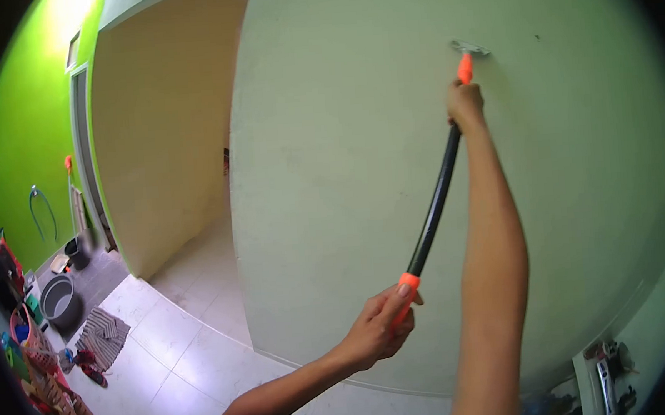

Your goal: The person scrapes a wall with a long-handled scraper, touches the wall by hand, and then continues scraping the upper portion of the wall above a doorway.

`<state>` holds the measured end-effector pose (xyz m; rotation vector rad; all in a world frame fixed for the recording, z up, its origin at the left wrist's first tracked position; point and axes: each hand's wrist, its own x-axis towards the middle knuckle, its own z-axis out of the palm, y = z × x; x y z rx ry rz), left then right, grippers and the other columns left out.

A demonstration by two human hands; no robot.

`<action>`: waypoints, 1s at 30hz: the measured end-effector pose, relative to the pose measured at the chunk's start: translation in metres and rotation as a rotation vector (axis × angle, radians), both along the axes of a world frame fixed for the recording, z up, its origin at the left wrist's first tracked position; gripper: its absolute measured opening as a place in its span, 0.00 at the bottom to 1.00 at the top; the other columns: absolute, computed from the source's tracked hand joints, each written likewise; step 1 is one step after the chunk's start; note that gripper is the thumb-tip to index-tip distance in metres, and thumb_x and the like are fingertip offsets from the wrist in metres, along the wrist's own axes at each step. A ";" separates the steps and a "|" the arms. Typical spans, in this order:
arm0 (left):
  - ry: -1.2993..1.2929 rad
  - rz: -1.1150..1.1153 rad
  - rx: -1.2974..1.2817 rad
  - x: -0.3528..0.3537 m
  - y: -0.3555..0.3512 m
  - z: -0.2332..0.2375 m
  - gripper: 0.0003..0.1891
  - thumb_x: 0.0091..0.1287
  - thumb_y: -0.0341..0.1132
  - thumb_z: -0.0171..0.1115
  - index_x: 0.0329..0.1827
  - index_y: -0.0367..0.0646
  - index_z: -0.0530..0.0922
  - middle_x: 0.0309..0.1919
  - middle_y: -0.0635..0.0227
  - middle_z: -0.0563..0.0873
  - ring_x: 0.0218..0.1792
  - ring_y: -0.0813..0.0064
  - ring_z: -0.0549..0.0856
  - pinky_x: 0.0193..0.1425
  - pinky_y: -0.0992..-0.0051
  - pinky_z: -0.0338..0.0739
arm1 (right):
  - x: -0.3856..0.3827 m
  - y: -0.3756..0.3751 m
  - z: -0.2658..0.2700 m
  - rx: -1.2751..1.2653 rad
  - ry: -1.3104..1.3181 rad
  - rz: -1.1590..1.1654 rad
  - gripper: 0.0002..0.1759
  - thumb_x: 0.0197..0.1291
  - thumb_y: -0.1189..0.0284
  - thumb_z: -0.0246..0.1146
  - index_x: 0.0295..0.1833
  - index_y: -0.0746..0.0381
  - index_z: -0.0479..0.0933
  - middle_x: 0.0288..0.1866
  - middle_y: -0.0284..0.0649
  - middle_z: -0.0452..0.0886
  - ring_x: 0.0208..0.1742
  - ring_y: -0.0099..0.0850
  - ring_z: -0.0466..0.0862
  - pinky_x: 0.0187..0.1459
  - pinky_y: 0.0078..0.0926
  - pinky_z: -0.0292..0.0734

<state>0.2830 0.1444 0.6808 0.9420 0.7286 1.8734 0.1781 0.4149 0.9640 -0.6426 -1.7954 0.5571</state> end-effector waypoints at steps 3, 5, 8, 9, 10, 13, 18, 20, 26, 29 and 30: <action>0.006 0.037 -0.015 0.008 -0.001 -0.050 0.22 0.84 0.55 0.44 0.48 0.44 0.73 0.16 0.81 0.60 0.13 0.89 0.56 0.15 0.81 0.50 | 0.007 -0.012 -0.052 -0.053 -0.017 0.002 0.27 0.75 0.58 0.50 0.42 0.76 0.75 0.25 0.51 0.83 0.19 0.43 0.85 0.21 0.40 0.82; -0.016 0.059 -0.049 0.025 -0.009 -0.084 0.22 0.84 0.54 0.44 0.47 0.43 0.73 0.16 0.82 0.62 0.14 0.88 0.58 0.16 0.81 0.51 | 0.016 -0.025 -0.094 -0.088 -0.062 0.004 0.27 0.76 0.57 0.49 0.49 0.76 0.73 0.30 0.53 0.84 0.19 0.44 0.85 0.21 0.40 0.82; -0.029 0.073 -0.089 0.042 -0.023 -0.140 0.21 0.84 0.53 0.44 0.47 0.43 0.74 0.16 0.81 0.63 0.14 0.88 0.60 0.17 0.81 0.52 | 0.033 -0.045 -0.157 -0.145 -0.103 0.028 0.28 0.77 0.56 0.49 0.54 0.76 0.70 0.35 0.56 0.84 0.20 0.44 0.85 0.20 0.39 0.82; -0.029 0.074 -0.098 0.045 -0.025 -0.146 0.21 0.84 0.52 0.43 0.47 0.43 0.74 0.16 0.81 0.63 0.14 0.88 0.61 0.17 0.81 0.52 | 0.037 -0.050 -0.165 -0.167 -0.110 0.031 0.28 0.77 0.56 0.49 0.53 0.76 0.70 0.34 0.55 0.84 0.19 0.44 0.84 0.20 0.39 0.82; -0.032 0.071 -0.099 0.046 -0.025 -0.148 0.21 0.85 0.52 0.43 0.47 0.43 0.73 0.16 0.81 0.63 0.14 0.88 0.60 0.17 0.81 0.52 | 0.040 -0.055 -0.169 -0.188 -0.112 0.036 0.28 0.77 0.56 0.49 0.52 0.76 0.70 0.32 0.55 0.83 0.19 0.44 0.84 0.19 0.39 0.81; -0.019 0.050 -0.087 0.045 -0.018 -0.127 0.20 0.85 0.52 0.43 0.48 0.44 0.73 0.16 0.80 0.63 0.13 0.88 0.59 0.16 0.81 0.52 | 0.032 -0.026 -0.143 -0.140 -0.109 0.014 0.28 0.77 0.56 0.48 0.49 0.76 0.71 0.28 0.52 0.82 0.18 0.43 0.83 0.19 0.39 0.81; 0.017 -0.080 -0.048 0.016 -0.002 -0.042 0.21 0.84 0.54 0.42 0.51 0.45 0.72 0.18 0.78 0.64 0.12 0.87 0.58 0.14 0.80 0.50 | 0.035 -0.008 -0.056 -0.108 -0.029 0.062 0.26 0.76 0.59 0.49 0.41 0.76 0.73 0.23 0.49 0.81 0.17 0.41 0.83 0.19 0.38 0.81; -0.015 -0.081 -0.064 0.022 -0.013 -0.034 0.21 0.84 0.54 0.42 0.51 0.45 0.72 0.18 0.77 0.64 0.12 0.87 0.56 0.13 0.80 0.49 | 0.039 -0.010 -0.051 -0.121 -0.024 0.065 0.26 0.76 0.60 0.49 0.41 0.76 0.73 0.23 0.49 0.81 0.16 0.40 0.83 0.19 0.37 0.81; -0.100 -0.099 -0.116 0.041 -0.031 -0.067 0.21 0.84 0.55 0.43 0.50 0.45 0.73 0.17 0.78 0.65 0.10 0.87 0.57 0.13 0.81 0.52 | 0.050 -0.027 -0.096 -0.170 -0.095 0.040 0.27 0.77 0.59 0.47 0.47 0.78 0.72 0.23 0.48 0.81 0.17 0.38 0.83 0.20 0.36 0.81; -0.073 -0.114 -0.091 0.053 -0.016 -0.052 0.21 0.84 0.55 0.42 0.50 0.45 0.71 0.17 0.78 0.64 0.11 0.87 0.57 0.13 0.80 0.52 | 0.052 -0.015 -0.081 -0.152 -0.166 0.043 0.25 0.77 0.59 0.48 0.46 0.76 0.73 0.22 0.46 0.80 0.16 0.37 0.82 0.21 0.36 0.81; -0.075 -0.116 -0.090 0.060 -0.013 -0.045 0.21 0.84 0.55 0.42 0.50 0.45 0.70 0.17 0.78 0.64 0.11 0.87 0.58 0.12 0.80 0.52 | 0.053 -0.004 -0.070 -0.097 -0.169 0.009 0.25 0.76 0.59 0.49 0.44 0.76 0.73 0.21 0.45 0.80 0.16 0.37 0.82 0.21 0.36 0.80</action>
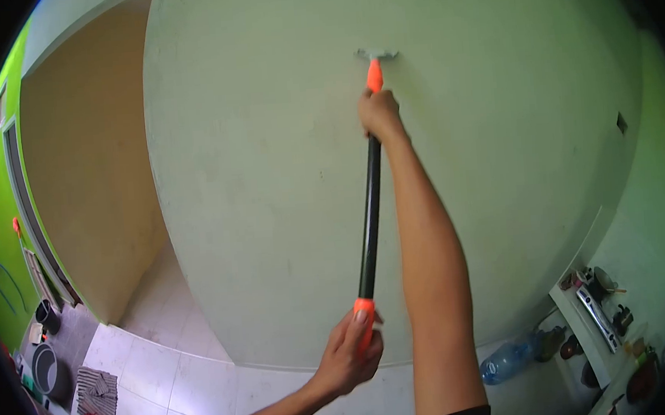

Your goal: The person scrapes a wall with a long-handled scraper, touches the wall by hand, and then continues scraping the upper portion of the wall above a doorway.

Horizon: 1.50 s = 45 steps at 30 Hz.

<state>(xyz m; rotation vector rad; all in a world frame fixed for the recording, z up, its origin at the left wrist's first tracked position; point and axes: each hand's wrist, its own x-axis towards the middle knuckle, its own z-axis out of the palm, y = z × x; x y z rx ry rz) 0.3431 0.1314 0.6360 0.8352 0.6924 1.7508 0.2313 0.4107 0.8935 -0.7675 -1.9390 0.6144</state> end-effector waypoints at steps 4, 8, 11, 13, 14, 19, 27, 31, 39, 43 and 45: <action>0.030 -0.033 0.044 0.001 0.008 0.022 0.22 0.83 0.58 0.42 0.52 0.47 0.69 0.19 0.77 0.64 0.11 0.85 0.57 0.13 0.80 0.50 | 0.014 0.002 0.020 -0.048 0.059 0.061 0.27 0.76 0.58 0.50 0.43 0.77 0.72 0.21 0.46 0.80 0.16 0.38 0.82 0.20 0.37 0.80; 0.026 -0.014 -0.028 0.002 -0.005 -0.006 0.23 0.82 0.59 0.44 0.50 0.46 0.70 0.17 0.78 0.62 0.11 0.86 0.57 0.13 0.80 0.50 | 0.014 0.000 -0.015 -0.090 0.082 0.021 0.26 0.76 0.58 0.49 0.45 0.76 0.72 0.21 0.45 0.79 0.15 0.36 0.81 0.18 0.35 0.78; 0.029 -0.014 -0.033 0.009 0.006 -0.006 0.23 0.82 0.59 0.44 0.50 0.48 0.70 0.17 0.78 0.62 0.11 0.86 0.57 0.12 0.80 0.51 | 0.018 -0.001 -0.017 -0.110 0.098 0.058 0.25 0.76 0.59 0.51 0.42 0.75 0.72 0.20 0.44 0.79 0.15 0.36 0.81 0.17 0.35 0.76; 0.005 -0.054 -0.018 0.029 0.010 0.016 0.22 0.81 0.60 0.45 0.51 0.49 0.69 0.18 0.77 0.63 0.11 0.85 0.58 0.12 0.80 0.51 | 0.029 0.024 0.005 -0.079 0.089 0.073 0.25 0.76 0.57 0.51 0.35 0.69 0.71 0.17 0.39 0.73 0.13 0.33 0.77 0.16 0.34 0.74; -0.016 -0.093 -0.015 0.030 0.007 0.033 0.22 0.81 0.60 0.45 0.51 0.49 0.69 0.19 0.76 0.63 0.10 0.85 0.58 0.12 0.80 0.51 | 0.032 0.035 0.019 -0.055 0.086 0.088 0.26 0.76 0.56 0.50 0.32 0.66 0.71 0.15 0.37 0.70 0.13 0.31 0.75 0.16 0.33 0.73; 0.001 -0.134 -0.046 0.017 -0.003 0.064 0.22 0.81 0.58 0.48 0.50 0.46 0.70 0.19 0.76 0.64 0.09 0.86 0.58 0.10 0.80 0.49 | 0.060 0.051 0.029 -0.152 0.214 0.084 0.27 0.75 0.55 0.51 0.27 0.64 0.71 0.15 0.37 0.70 0.12 0.32 0.74 0.17 0.33 0.73; 0.064 -0.067 -0.022 0.040 0.039 0.018 0.22 0.81 0.58 0.47 0.50 0.46 0.71 0.18 0.78 0.64 0.10 0.86 0.57 0.12 0.80 0.49 | 0.074 0.082 0.000 -0.084 0.127 -0.027 0.28 0.76 0.53 0.50 0.28 0.64 0.69 0.14 0.36 0.69 0.11 0.30 0.73 0.16 0.33 0.71; 0.049 -0.115 -0.020 0.053 0.046 0.049 0.22 0.81 0.58 0.48 0.51 0.46 0.70 0.20 0.76 0.65 0.10 0.86 0.57 0.11 0.80 0.49 | 0.099 0.096 0.026 -0.225 0.259 0.120 0.26 0.76 0.55 0.50 0.27 0.62 0.68 0.15 0.36 0.68 0.11 0.29 0.70 0.17 0.31 0.72; -0.038 -0.208 -0.058 0.096 0.057 0.047 0.21 0.82 0.58 0.46 0.50 0.47 0.67 0.20 0.74 0.66 0.09 0.84 0.60 0.10 0.79 0.53 | 0.129 0.096 0.024 -0.354 0.136 0.130 0.19 0.75 0.63 0.48 0.35 0.67 0.68 0.19 0.38 0.71 0.14 0.29 0.71 0.18 0.32 0.74; -0.080 -0.218 -0.021 0.119 0.048 0.072 0.22 0.81 0.59 0.46 0.50 0.48 0.67 0.19 0.76 0.64 0.10 0.84 0.58 0.11 0.79 0.51 | 0.134 0.096 0.028 -0.235 0.130 0.121 0.30 0.77 0.49 0.48 0.27 0.62 0.67 0.16 0.34 0.67 0.13 0.27 0.69 0.18 0.28 0.73; -0.014 -0.159 -0.050 0.107 0.058 0.048 0.22 0.81 0.59 0.47 0.49 0.47 0.68 0.19 0.76 0.63 0.10 0.85 0.57 0.11 0.79 0.50 | 0.132 0.103 0.011 -0.152 0.114 0.100 0.31 0.78 0.50 0.48 0.27 0.63 0.68 0.16 0.35 0.68 0.13 0.28 0.70 0.17 0.30 0.73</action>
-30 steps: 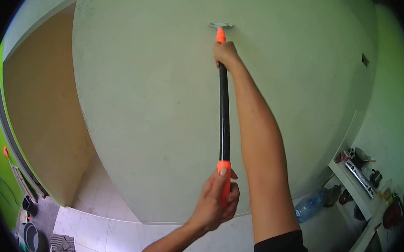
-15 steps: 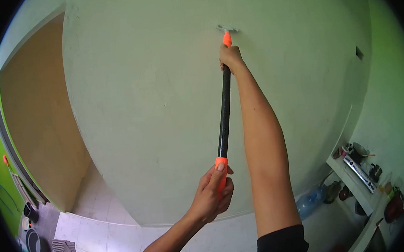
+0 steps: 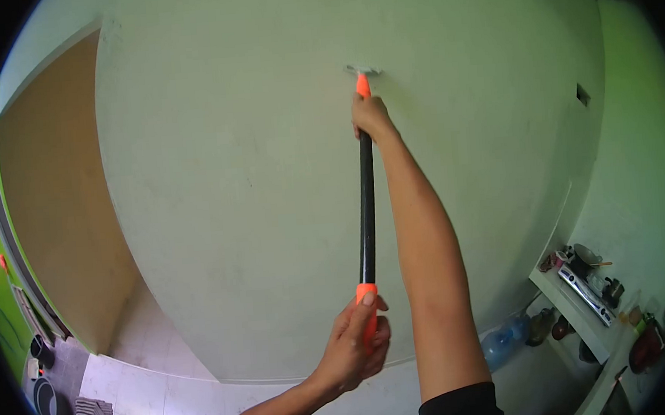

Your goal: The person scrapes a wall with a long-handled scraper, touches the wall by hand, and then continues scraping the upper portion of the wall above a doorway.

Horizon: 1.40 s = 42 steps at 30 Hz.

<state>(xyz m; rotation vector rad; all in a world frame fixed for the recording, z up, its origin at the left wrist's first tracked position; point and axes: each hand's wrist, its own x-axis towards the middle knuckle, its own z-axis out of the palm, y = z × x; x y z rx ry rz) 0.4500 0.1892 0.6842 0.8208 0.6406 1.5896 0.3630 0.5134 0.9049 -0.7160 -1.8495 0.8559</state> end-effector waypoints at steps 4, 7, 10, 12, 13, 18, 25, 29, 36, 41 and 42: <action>0.085 0.080 -0.003 -0.025 0.012 -0.051 0.22 0.81 0.58 0.48 0.48 0.47 0.71 0.17 0.78 0.61 0.11 0.86 0.56 0.12 0.79 0.47 | -0.002 -0.007 -0.038 -0.072 0.130 0.013 0.32 0.79 0.50 0.48 0.27 0.65 0.69 0.16 0.37 0.70 0.11 0.30 0.71 0.15 0.33 0.73; 0.094 0.087 -0.008 -0.024 0.017 -0.050 0.21 0.81 0.58 0.48 0.48 0.47 0.70 0.17 0.78 0.62 0.11 0.86 0.56 0.12 0.79 0.48 | -0.004 -0.014 -0.030 -0.140 0.148 -0.059 0.32 0.79 0.49 0.48 0.28 0.64 0.69 0.17 0.37 0.70 0.11 0.30 0.71 0.15 0.33 0.73; 0.048 0.038 -0.014 -0.002 0.011 -0.037 0.21 0.82 0.58 0.47 0.48 0.47 0.69 0.18 0.77 0.62 0.11 0.86 0.57 0.12 0.79 0.48 | -0.001 -0.004 -0.028 -0.138 0.093 -0.066 0.32 0.78 0.49 0.48 0.28 0.63 0.68 0.17 0.37 0.71 0.11 0.31 0.72 0.14 0.34 0.73; 0.046 0.071 -0.001 0.000 0.020 -0.049 0.20 0.82 0.57 0.46 0.48 0.47 0.69 0.17 0.78 0.63 0.10 0.86 0.58 0.11 0.78 0.50 | 0.003 -0.001 -0.032 -0.098 0.096 -0.062 0.32 0.79 0.49 0.48 0.28 0.64 0.68 0.16 0.37 0.70 0.11 0.31 0.73 0.13 0.34 0.72; 0.056 0.088 0.011 -0.003 0.029 -0.058 0.20 0.82 0.56 0.46 0.47 0.47 0.70 0.16 0.78 0.64 0.09 0.86 0.58 0.11 0.78 0.50 | 0.003 0.003 -0.040 -0.046 0.100 -0.052 0.32 0.79 0.49 0.48 0.28 0.64 0.68 0.16 0.37 0.70 0.11 0.32 0.74 0.12 0.34 0.72; 0.132 0.175 0.027 -0.034 0.061 -0.128 0.20 0.83 0.54 0.47 0.44 0.45 0.72 0.16 0.78 0.65 0.11 0.87 0.58 0.13 0.79 0.49 | -0.006 0.007 -0.074 0.000 0.131 -0.094 0.31 0.79 0.52 0.47 0.31 0.69 0.69 0.17 0.44 0.76 0.11 0.38 0.79 0.12 0.38 0.76; 0.081 0.067 0.079 -0.024 0.080 -0.085 0.20 0.84 0.55 0.44 0.47 0.47 0.70 0.16 0.78 0.63 0.11 0.86 0.56 0.12 0.79 0.48 | 0.002 0.019 -0.028 -0.005 0.090 -0.119 0.30 0.79 0.54 0.46 0.33 0.70 0.70 0.18 0.42 0.74 0.12 0.36 0.77 0.13 0.38 0.77; 0.072 0.064 0.006 -0.010 0.063 -0.070 0.20 0.83 0.56 0.44 0.48 0.46 0.69 0.17 0.78 0.63 0.10 0.86 0.56 0.12 0.79 0.49 | 0.012 0.013 -0.025 -0.022 0.046 -0.065 0.28 0.80 0.55 0.46 0.35 0.69 0.70 0.17 0.38 0.71 0.13 0.32 0.76 0.15 0.37 0.77; -0.019 -0.024 0.008 0.007 0.064 -0.036 0.20 0.83 0.55 0.45 0.47 0.46 0.67 0.17 0.76 0.65 0.09 0.85 0.60 0.11 0.79 0.52 | 0.023 0.009 0.005 0.010 -0.014 -0.074 0.27 0.79 0.52 0.46 0.33 0.63 0.67 0.19 0.34 0.68 0.15 0.26 0.70 0.18 0.31 0.73; 0.024 0.000 0.074 0.009 0.077 -0.036 0.19 0.84 0.55 0.44 0.47 0.47 0.68 0.17 0.76 0.64 0.10 0.85 0.57 0.11 0.79 0.52 | 0.021 0.014 0.017 0.062 -0.054 -0.132 0.27 0.80 0.52 0.45 0.34 0.64 0.68 0.19 0.34 0.68 0.15 0.26 0.71 0.19 0.31 0.75; 0.026 0.007 0.079 0.004 0.086 -0.036 0.19 0.84 0.55 0.44 0.47 0.47 0.68 0.17 0.76 0.64 0.10 0.85 0.57 0.11 0.79 0.51 | 0.022 0.019 0.019 0.079 -0.057 -0.143 0.27 0.80 0.52 0.45 0.34 0.64 0.68 0.19 0.35 0.68 0.15 0.27 0.72 0.19 0.31 0.75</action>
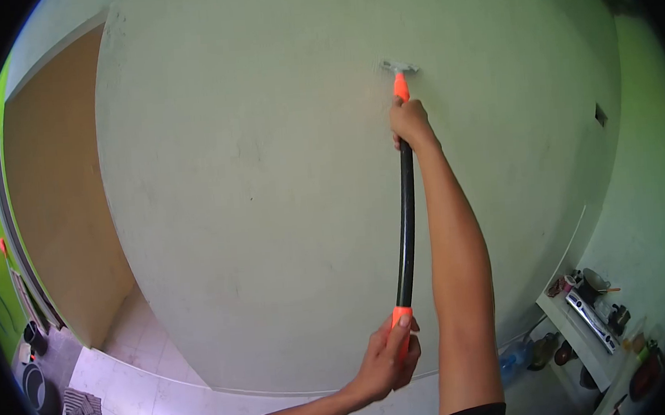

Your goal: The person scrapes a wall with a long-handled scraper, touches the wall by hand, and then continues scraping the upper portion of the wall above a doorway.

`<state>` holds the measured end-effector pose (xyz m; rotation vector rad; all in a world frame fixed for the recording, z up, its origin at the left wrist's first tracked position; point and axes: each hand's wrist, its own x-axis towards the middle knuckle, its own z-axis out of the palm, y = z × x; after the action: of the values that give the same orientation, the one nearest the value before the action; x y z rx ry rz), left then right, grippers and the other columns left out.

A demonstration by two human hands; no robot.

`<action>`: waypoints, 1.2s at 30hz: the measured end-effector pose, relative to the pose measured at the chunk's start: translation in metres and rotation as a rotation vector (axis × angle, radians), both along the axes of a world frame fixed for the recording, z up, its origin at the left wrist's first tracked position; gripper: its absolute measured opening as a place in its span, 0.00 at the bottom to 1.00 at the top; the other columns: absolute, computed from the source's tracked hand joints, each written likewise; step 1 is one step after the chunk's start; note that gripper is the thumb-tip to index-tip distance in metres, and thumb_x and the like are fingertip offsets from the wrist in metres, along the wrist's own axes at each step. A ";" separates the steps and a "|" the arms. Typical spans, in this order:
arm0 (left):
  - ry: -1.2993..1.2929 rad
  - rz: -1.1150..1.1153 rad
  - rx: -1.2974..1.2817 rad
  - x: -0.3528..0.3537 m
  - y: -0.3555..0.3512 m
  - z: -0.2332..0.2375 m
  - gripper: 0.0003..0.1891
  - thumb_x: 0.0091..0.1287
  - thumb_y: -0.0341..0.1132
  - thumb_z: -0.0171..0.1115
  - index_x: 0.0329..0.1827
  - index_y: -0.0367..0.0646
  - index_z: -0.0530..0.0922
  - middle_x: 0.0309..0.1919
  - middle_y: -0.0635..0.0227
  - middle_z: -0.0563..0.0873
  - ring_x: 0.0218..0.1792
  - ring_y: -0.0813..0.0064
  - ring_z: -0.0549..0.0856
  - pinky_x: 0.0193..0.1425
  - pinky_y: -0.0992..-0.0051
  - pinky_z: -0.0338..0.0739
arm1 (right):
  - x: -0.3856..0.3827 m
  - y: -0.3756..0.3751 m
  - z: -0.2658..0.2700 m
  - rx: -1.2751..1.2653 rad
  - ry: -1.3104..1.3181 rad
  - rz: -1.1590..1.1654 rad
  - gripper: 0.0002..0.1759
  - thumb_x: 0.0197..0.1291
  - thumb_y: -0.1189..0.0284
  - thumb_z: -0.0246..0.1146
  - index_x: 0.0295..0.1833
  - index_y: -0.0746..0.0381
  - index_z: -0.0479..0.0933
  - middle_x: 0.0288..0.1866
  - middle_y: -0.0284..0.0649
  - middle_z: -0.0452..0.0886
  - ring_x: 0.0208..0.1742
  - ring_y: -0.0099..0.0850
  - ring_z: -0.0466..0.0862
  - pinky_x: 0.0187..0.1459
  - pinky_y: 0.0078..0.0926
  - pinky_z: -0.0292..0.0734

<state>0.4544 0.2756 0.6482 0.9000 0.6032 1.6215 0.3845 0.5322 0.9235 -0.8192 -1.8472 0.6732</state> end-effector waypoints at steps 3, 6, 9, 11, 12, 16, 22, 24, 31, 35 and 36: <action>0.014 0.017 -0.006 -0.009 0.003 0.005 0.19 0.83 0.55 0.44 0.47 0.47 0.69 0.17 0.76 0.64 0.10 0.85 0.57 0.12 0.79 0.51 | -0.004 0.005 0.010 0.002 0.089 0.000 0.28 0.80 0.53 0.45 0.33 0.65 0.68 0.18 0.35 0.68 0.15 0.27 0.72 0.18 0.32 0.75; 0.022 -0.006 0.002 -0.005 -0.009 -0.005 0.20 0.83 0.56 0.44 0.48 0.47 0.69 0.17 0.76 0.65 0.10 0.86 0.57 0.12 0.79 0.52 | -0.004 -0.005 0.002 -0.005 0.046 -0.003 0.26 0.79 0.56 0.47 0.35 0.68 0.70 0.19 0.39 0.72 0.14 0.31 0.75 0.18 0.35 0.77; 0.076 0.064 -0.007 -0.005 0.002 0.003 0.20 0.84 0.55 0.43 0.48 0.47 0.68 0.17 0.76 0.64 0.09 0.86 0.57 0.12 0.79 0.52 | -0.004 0.006 0.006 -0.008 -0.002 0.019 0.25 0.79 0.56 0.47 0.37 0.68 0.69 0.20 0.38 0.72 0.15 0.30 0.74 0.18 0.36 0.77; 0.050 0.032 0.023 -0.005 0.004 0.012 0.20 0.84 0.55 0.43 0.49 0.47 0.68 0.17 0.76 0.64 0.09 0.86 0.57 0.12 0.79 0.52 | -0.002 0.004 0.020 -0.022 0.042 0.030 0.25 0.80 0.54 0.46 0.38 0.66 0.68 0.20 0.35 0.69 0.14 0.27 0.71 0.18 0.34 0.75; 0.043 0.018 0.044 -0.005 0.005 0.016 0.20 0.84 0.55 0.43 0.49 0.47 0.68 0.17 0.76 0.64 0.10 0.86 0.57 0.12 0.79 0.52 | -0.002 0.004 0.020 -0.007 0.055 0.039 0.25 0.80 0.55 0.46 0.37 0.66 0.68 0.21 0.35 0.69 0.15 0.27 0.71 0.19 0.33 0.76; 0.029 0.033 -0.031 -0.006 -0.001 -0.006 0.20 0.83 0.56 0.45 0.47 0.47 0.69 0.17 0.77 0.63 0.11 0.86 0.59 0.13 0.80 0.52 | -0.007 -0.001 -0.002 -0.013 0.058 -0.003 0.25 0.79 0.58 0.47 0.38 0.71 0.72 0.18 0.43 0.76 0.14 0.35 0.78 0.20 0.39 0.81; 0.062 0.076 0.022 -0.019 0.034 0.025 0.21 0.81 0.58 0.48 0.46 0.48 0.71 0.17 0.79 0.63 0.10 0.86 0.58 0.13 0.80 0.49 | -0.007 0.039 0.045 0.089 0.066 -0.024 0.25 0.78 0.60 0.47 0.40 0.73 0.72 0.20 0.48 0.80 0.15 0.41 0.82 0.18 0.40 0.82; 0.093 0.101 0.023 -0.028 0.039 0.026 0.22 0.81 0.59 0.48 0.46 0.47 0.71 0.17 0.79 0.62 0.11 0.86 0.57 0.12 0.80 0.49 | -0.014 0.039 0.050 0.094 0.158 -0.029 0.27 0.78 0.57 0.48 0.37 0.73 0.72 0.20 0.47 0.79 0.14 0.41 0.82 0.17 0.41 0.81; 0.216 0.333 -0.121 -0.031 0.032 -0.090 0.24 0.82 0.59 0.46 0.40 0.46 0.71 0.16 0.80 0.64 0.10 0.88 0.58 0.12 0.80 0.53 | -0.018 0.014 -0.073 -0.037 0.188 0.085 0.31 0.79 0.53 0.47 0.45 0.77 0.68 0.25 0.53 0.80 0.14 0.41 0.82 0.13 0.39 0.79; 0.276 0.376 -0.300 -0.008 -0.002 -0.170 0.31 0.82 0.60 0.43 0.26 0.45 0.70 0.12 0.76 0.69 0.09 0.84 0.67 0.11 0.79 0.58 | 0.004 -0.006 -0.176 -0.124 0.132 0.212 0.28 0.79 0.52 0.48 0.49 0.72 0.66 0.22 0.48 0.78 0.14 0.44 0.81 0.14 0.41 0.78; 0.286 0.373 -0.334 0.002 -0.015 -0.191 0.33 0.82 0.61 0.42 0.23 0.45 0.70 0.10 0.75 0.68 0.09 0.83 0.67 0.11 0.77 0.58 | 0.005 -0.005 -0.210 -0.148 0.154 0.228 0.27 0.79 0.53 0.49 0.49 0.71 0.66 0.22 0.48 0.78 0.14 0.43 0.81 0.14 0.41 0.77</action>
<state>0.4568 0.2610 0.4568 0.8052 1.2634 1.6576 0.3898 0.5268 0.7138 -0.6361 -1.7806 0.9999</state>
